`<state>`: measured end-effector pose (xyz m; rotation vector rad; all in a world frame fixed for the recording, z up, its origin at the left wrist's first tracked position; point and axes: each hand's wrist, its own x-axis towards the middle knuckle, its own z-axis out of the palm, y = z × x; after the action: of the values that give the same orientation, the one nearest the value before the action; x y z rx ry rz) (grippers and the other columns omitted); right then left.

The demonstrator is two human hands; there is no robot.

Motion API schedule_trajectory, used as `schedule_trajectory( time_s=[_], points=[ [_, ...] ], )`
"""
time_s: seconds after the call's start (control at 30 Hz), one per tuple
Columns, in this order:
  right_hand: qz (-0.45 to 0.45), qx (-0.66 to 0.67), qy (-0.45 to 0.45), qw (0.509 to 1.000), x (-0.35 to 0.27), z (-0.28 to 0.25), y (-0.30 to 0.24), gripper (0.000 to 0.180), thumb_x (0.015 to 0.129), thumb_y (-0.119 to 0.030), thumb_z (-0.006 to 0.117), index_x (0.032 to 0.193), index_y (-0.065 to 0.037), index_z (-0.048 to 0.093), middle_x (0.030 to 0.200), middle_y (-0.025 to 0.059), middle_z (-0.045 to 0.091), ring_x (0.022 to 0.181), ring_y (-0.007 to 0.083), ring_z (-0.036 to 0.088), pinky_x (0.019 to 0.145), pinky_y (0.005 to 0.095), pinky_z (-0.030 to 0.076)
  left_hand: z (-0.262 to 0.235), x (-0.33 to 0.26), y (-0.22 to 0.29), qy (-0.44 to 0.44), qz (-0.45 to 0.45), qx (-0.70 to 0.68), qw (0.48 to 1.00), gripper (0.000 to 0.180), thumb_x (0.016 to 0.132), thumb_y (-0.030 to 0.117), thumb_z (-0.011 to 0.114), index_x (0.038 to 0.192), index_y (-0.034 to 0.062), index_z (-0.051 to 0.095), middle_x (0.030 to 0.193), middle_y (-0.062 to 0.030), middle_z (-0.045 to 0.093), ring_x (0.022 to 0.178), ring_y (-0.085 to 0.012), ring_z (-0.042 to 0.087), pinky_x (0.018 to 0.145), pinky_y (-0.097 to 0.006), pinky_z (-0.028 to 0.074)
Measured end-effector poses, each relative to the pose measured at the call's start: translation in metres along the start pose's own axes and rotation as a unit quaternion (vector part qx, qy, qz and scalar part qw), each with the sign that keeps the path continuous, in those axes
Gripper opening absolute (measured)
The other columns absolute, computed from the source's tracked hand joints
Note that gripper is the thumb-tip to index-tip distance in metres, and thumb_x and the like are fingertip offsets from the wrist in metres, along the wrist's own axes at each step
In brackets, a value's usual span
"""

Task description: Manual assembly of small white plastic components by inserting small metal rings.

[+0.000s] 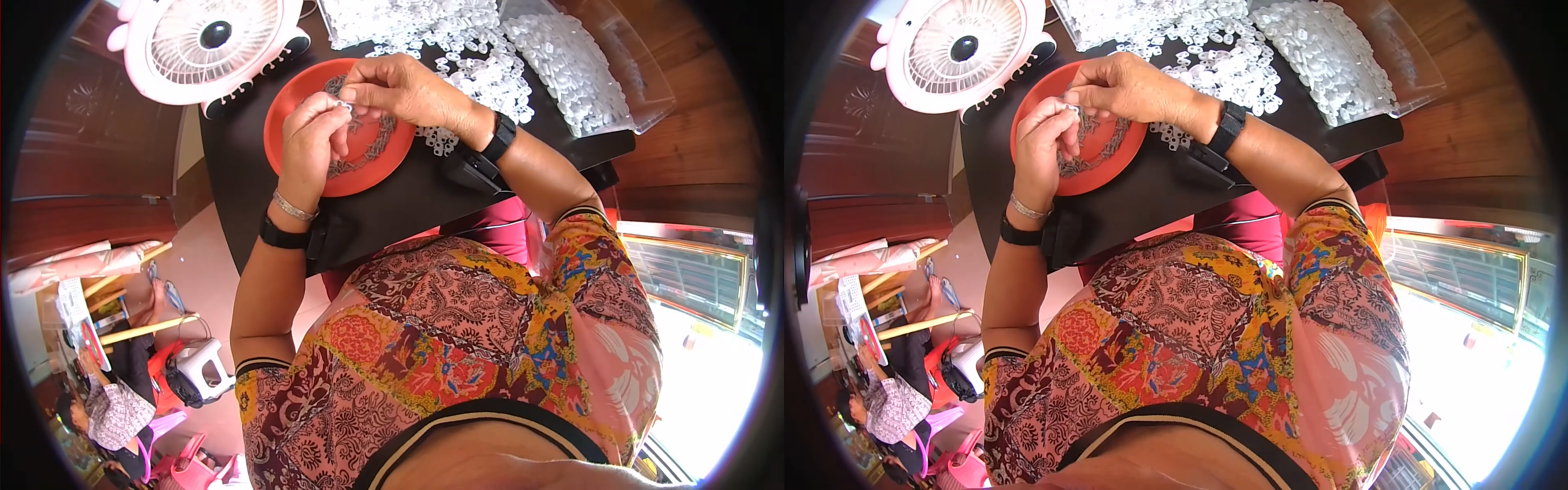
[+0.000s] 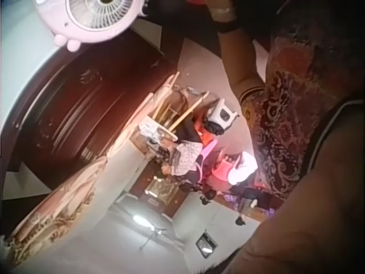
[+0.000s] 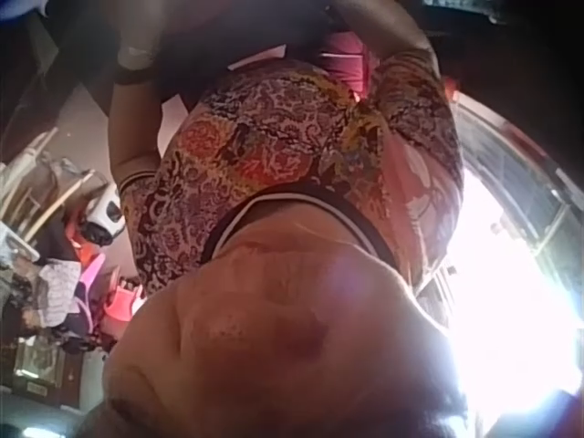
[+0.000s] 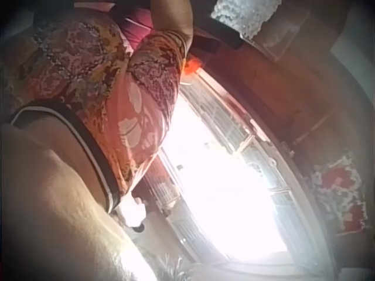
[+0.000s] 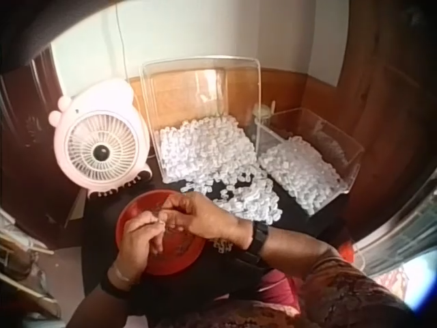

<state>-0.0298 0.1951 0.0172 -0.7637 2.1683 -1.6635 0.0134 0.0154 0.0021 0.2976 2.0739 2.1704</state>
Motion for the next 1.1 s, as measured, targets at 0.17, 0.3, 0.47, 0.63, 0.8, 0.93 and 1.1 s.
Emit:
schedule_trajectory(
  time_s=[0.17,0.3,0.47,0.63,0.8,0.93,1.1],
  points=[
    [-0.044,-0.293,0.135,0.945,0.004,-0.058,0.008,0.025,0.088,-0.026,0.062,0.100,-0.004,0.066,0.078,0.0050,0.066,0.069,0.0113,0.060,0.066,0.0262,0.048,-0.009,-0.001,0.004,0.052,0.008,-0.021,0.998,0.019,0.087,0.013,0.050,0.069,0.0053,0.053,0.056,-0.0002,0.050,0.048,-0.0073,0.046,0.044,-0.020,0.034],
    [0.016,-0.390,0.064,0.919,-0.006,-0.094,0.025,0.020,0.079,-0.024,0.066,0.089,-0.007,0.067,0.072,0.0039,0.065,0.067,0.0143,0.060,0.062,0.0277,0.047,-0.006,0.001,0.007,0.055,0.009,-0.032,0.998,0.020,0.086,0.013,0.050,0.068,0.0055,0.053,0.057,-0.0005,0.051,0.047,-0.0069,0.046,0.044,-0.019,0.033],
    [0.032,-0.483,-0.006,0.875,-0.004,-0.091,0.029,0.017,0.070,-0.022,0.065,0.080,-0.007,0.065,0.069,0.0078,0.063,0.067,0.0234,0.061,0.061,0.0338,0.046,-0.011,0.000,0.004,0.010,0.002,-0.002,1.000,0.019,0.091,0.016,0.046,0.076,0.0055,0.053,0.064,-0.0001,0.050,0.054,-0.0082,0.048,0.050,-0.021,0.036],
    [0.039,-0.483,-0.001,0.875,0.001,-0.084,0.036,0.017,0.069,-0.021,0.064,0.078,-0.006,0.064,0.072,0.0103,0.064,0.069,0.0280,0.061,0.061,0.0362,0.046,-0.006,-0.001,0.006,0.015,-0.006,0.009,1.000,0.019,0.091,0.016,0.046,0.075,0.0056,0.052,0.064,-0.0001,0.050,0.054,-0.0081,0.048,0.050,-0.021,0.035],
    [0.024,-0.449,0.017,0.893,0.002,-0.086,0.043,0.017,0.069,-0.019,0.065,0.079,-0.006,0.064,0.072,0.0109,0.063,0.069,0.0273,0.061,0.062,0.0359,0.047,-0.004,-0.001,0.003,0.032,0.011,-0.016,0.999,0.018,0.087,0.014,0.050,0.072,0.0054,0.054,0.057,-0.0001,0.052,0.048,-0.0066,0.046,0.044,-0.019,0.033],
    [0.037,-0.346,0.035,0.937,0.003,-0.087,0.043,0.019,0.078,-0.015,0.065,0.093,-0.003,0.066,0.079,0.0071,0.067,0.072,0.0178,0.063,0.067,0.0307,0.050,-0.004,0.000,0.003,0.028,0.010,-0.019,0.999,0.018,0.088,0.014,0.049,0.073,0.0053,0.054,0.058,-0.0001,0.052,0.049,-0.0065,0.046,0.044,-0.019,0.033],
    [0.033,0.003,0.039,0.999,0.009,-0.064,0.023,0.026,0.088,-0.016,0.063,0.109,-0.001,0.062,0.087,0.0035,0.068,0.073,0.0068,0.061,0.066,0.0210,0.050,0.000,-0.003,0.006,0.029,-0.007,-0.030,0.999,0.018,0.088,0.014,0.049,0.073,0.0053,0.054,0.059,0.0000,0.052,0.051,-0.0065,0.047,0.046,-0.019,0.034]
  ],
)
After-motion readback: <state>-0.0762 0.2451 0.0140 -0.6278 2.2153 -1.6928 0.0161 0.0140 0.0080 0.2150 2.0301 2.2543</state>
